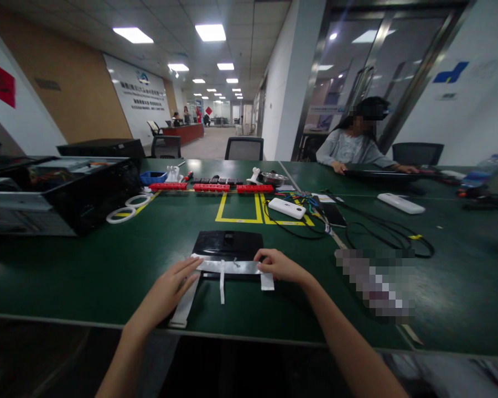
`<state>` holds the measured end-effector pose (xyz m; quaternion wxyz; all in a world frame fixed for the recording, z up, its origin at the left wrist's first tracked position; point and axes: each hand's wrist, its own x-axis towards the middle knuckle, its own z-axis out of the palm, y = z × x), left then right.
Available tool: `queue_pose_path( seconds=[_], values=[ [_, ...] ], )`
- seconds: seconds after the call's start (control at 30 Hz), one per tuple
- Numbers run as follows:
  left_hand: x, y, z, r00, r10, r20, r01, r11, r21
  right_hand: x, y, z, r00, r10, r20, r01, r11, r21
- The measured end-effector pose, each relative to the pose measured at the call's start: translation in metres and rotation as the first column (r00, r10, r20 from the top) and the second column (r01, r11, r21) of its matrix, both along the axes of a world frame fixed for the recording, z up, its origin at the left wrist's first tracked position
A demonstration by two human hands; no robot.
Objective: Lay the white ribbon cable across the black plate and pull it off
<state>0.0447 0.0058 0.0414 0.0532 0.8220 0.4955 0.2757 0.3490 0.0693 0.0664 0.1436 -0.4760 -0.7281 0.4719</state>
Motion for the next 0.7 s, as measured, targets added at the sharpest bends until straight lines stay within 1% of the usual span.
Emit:
queue_pose_path(
  seconds=[0.07,0.17,0.23,0.33,0.47,0.53,0.6,0.63,0.7],
  values=[
    [-0.022,0.002,-0.008,0.998,0.062,0.009,-0.062,0.998,-0.011,0.000,0.000,0.000,1.000,0.007,-0.003,-0.007,1.000,-0.003],
    [-0.050,0.005,-0.028,0.988,0.157,0.005,-0.157,0.987,-0.027,0.000,0.001,0.002,1.000,0.016,-0.026,-0.015,1.000,0.011],
    [-0.061,0.005,-0.038,0.985,0.171,0.007,-0.170,0.985,-0.035,0.000,0.001,0.003,0.999,0.016,-0.037,-0.015,1.000,0.028],
    [-0.064,0.004,-0.044,0.989,0.149,-0.018,-0.150,0.988,-0.037,0.000,0.001,0.004,0.998,0.022,-0.055,-0.019,0.999,0.049],
    [-0.059,0.003,-0.040,0.990,0.121,-0.068,-0.124,0.991,-0.043,0.005,0.002,0.004,0.993,0.009,-0.116,-0.001,0.997,0.071],
    [-0.058,0.002,-0.039,0.990,0.119,-0.075,-0.122,0.992,-0.036,0.010,0.003,0.007,0.981,-0.064,-0.185,0.081,0.993,0.089],
    [-0.058,0.002,-0.038,0.989,0.118,-0.085,-0.120,0.992,-0.026,0.018,0.003,0.012,0.941,-0.192,-0.278,0.232,0.966,0.117],
    [-0.058,0.002,-0.037,0.989,0.116,-0.094,-0.119,0.993,-0.022,0.022,0.004,0.015,0.905,-0.270,-0.330,0.327,0.936,0.131],
    [-0.059,0.001,-0.037,0.987,0.113,-0.115,-0.116,0.993,-0.017,0.032,0.006,0.020,0.790,-0.428,-0.438,0.528,0.839,0.132]
  ],
)
